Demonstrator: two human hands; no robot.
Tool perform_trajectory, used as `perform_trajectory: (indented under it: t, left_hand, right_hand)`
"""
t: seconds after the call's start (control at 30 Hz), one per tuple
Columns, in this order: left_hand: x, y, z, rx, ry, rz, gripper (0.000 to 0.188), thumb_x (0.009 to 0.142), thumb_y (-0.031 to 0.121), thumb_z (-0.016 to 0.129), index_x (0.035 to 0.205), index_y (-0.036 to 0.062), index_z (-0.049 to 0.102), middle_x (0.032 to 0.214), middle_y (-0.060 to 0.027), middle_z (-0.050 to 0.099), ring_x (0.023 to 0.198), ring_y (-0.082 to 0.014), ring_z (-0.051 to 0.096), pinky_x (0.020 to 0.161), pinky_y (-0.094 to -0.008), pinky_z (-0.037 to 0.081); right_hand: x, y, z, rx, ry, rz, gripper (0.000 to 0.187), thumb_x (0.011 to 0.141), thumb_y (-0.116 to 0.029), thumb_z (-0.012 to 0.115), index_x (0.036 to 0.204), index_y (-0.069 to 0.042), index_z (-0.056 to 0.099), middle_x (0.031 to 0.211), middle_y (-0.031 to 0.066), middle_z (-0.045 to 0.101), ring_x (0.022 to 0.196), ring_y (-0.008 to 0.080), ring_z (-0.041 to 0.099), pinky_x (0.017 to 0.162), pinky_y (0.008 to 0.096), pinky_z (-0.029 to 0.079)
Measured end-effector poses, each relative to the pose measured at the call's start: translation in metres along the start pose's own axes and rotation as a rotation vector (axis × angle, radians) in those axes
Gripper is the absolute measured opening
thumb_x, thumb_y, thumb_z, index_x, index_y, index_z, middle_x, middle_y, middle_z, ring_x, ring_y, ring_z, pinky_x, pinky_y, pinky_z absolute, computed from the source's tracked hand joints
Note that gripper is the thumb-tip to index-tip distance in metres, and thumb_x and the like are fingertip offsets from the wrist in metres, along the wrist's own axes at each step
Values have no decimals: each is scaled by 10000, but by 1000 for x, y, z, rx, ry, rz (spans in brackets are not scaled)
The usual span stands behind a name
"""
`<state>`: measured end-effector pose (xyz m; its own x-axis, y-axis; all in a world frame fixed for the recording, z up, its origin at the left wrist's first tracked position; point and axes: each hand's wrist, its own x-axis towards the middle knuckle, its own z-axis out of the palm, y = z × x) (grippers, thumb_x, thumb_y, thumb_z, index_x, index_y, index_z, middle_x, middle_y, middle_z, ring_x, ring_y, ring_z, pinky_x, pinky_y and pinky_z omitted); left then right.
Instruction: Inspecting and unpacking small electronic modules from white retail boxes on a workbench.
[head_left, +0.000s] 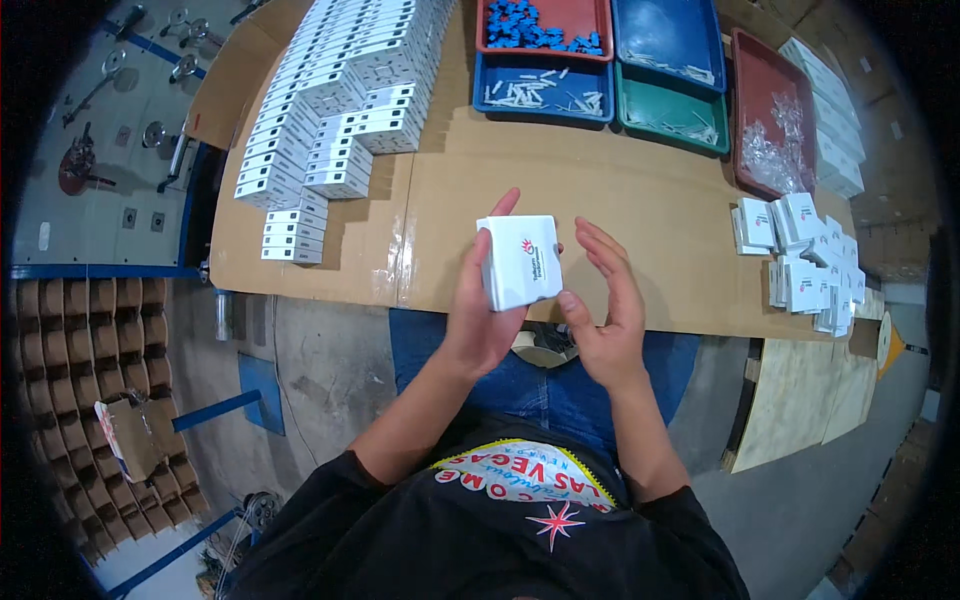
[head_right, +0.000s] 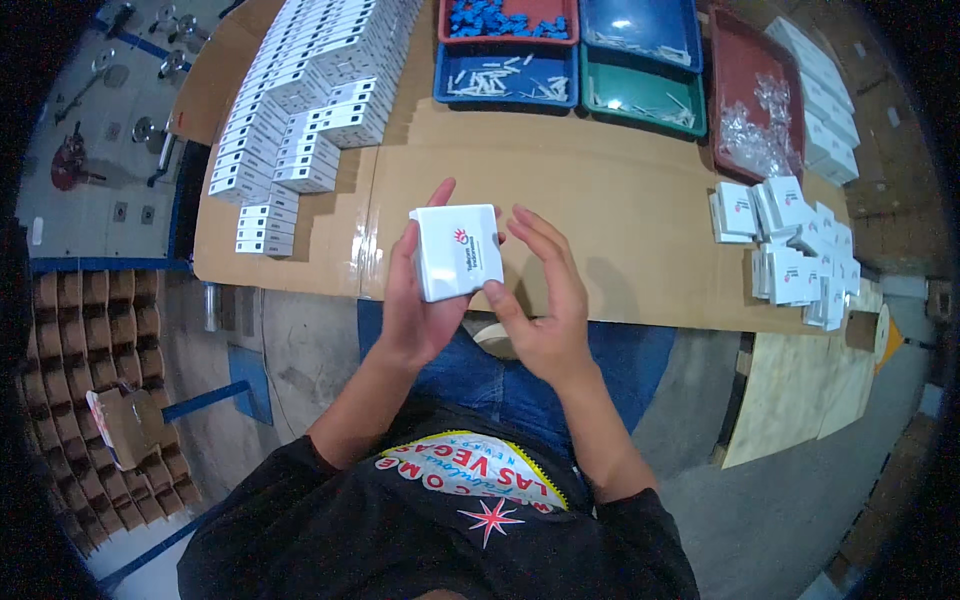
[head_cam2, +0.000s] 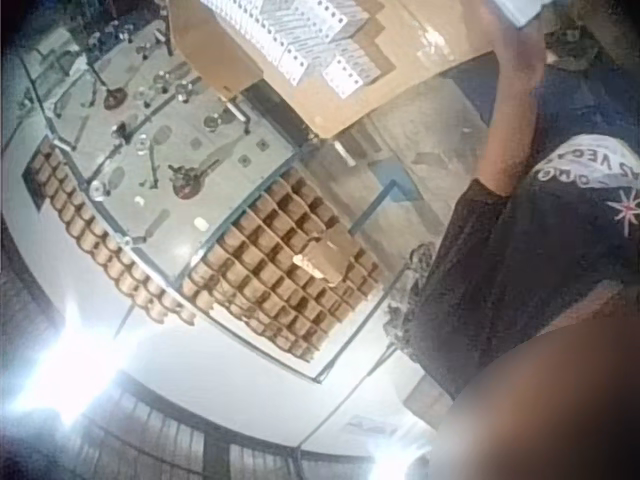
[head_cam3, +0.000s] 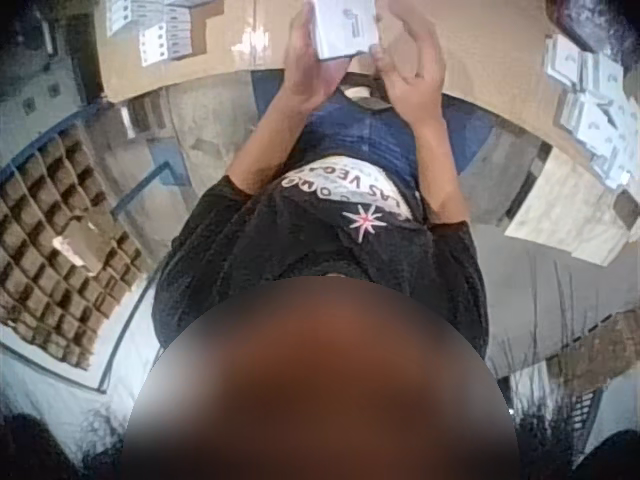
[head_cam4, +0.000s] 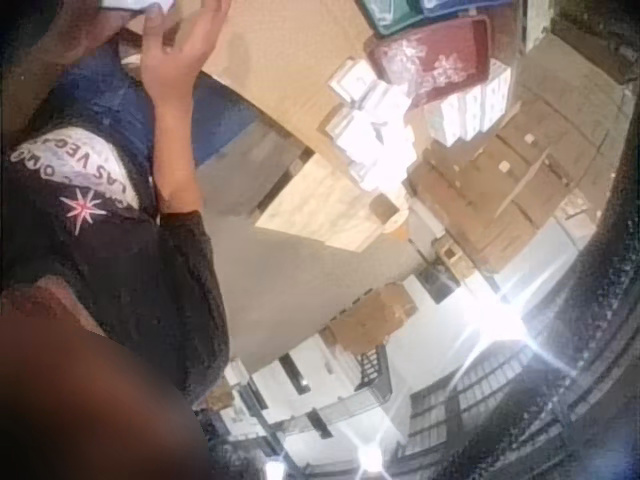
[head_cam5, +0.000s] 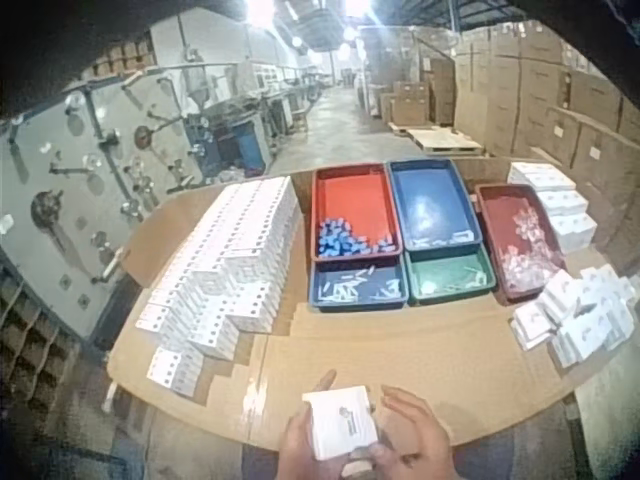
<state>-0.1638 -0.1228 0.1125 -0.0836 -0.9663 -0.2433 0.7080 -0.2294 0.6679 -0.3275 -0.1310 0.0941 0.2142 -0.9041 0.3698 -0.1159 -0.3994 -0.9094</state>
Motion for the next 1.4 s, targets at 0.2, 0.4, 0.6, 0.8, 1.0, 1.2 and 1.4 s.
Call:
perform_trajectory:
  t: [0.2,0.4,0.6,0.8,1.0,1.2,1.4]
  left_hand:
    - [-13,-29,-1,500,7,239,982,933,839,202,1629,151,272,1470,-95,484,1305,-203,510,1102,-362,422]
    - [-21,-28,-3,505,1,335,979,956,812,240,1628,100,258,1514,-89,442,1349,-211,479,1132,-375,394]
    - [-25,-33,-6,578,-30,393,853,1059,612,422,1659,82,129,1582,-148,327,1382,-235,410,1143,-366,343]
    - [-29,-39,-5,577,6,419,819,1072,534,479,1661,92,120,1582,-174,321,1386,-265,407,1147,-394,342]
    - [-31,-42,-3,459,17,404,767,1079,466,517,1649,88,171,1472,-134,438,1261,-212,495,1069,-345,408]
    - [-37,-48,-3,516,58,393,656,1102,487,429,1537,2,354,1536,-151,443,1403,-229,438,1177,-364,332]
    - [-37,-55,-2,553,110,442,571,1115,434,427,1490,5,395,1465,-140,494,1350,-227,471,1151,-358,351]
  right_hand:
    - [-1,-27,27,-83,-59,118,683,959,-235,698,1536,0,417,1545,257,428,1444,407,433,1174,458,366]
    - [-4,-21,30,-66,-81,98,592,967,-207,676,1496,-13,494,1519,267,464,1409,414,479,1144,452,408]
    - [-7,-18,25,-106,-79,56,510,980,-148,595,1470,-21,526,1497,278,497,1388,422,503,1141,450,411]
    - [-8,-20,25,-137,-95,-28,454,1017,-170,532,1444,-16,540,1498,304,484,1374,434,512,1122,452,420]
    - [-13,-15,29,-97,-81,52,412,1024,-159,526,1405,-5,555,1483,313,496,1332,441,540,1098,458,435]
    - [-13,-13,32,-148,-92,-33,402,1026,-143,513,1398,6,547,1448,328,518,1289,469,558,1084,476,443]
    - [-17,-10,32,-170,-77,-36,399,1032,-154,487,1389,16,547,1446,336,514,1273,484,560,1077,487,445]
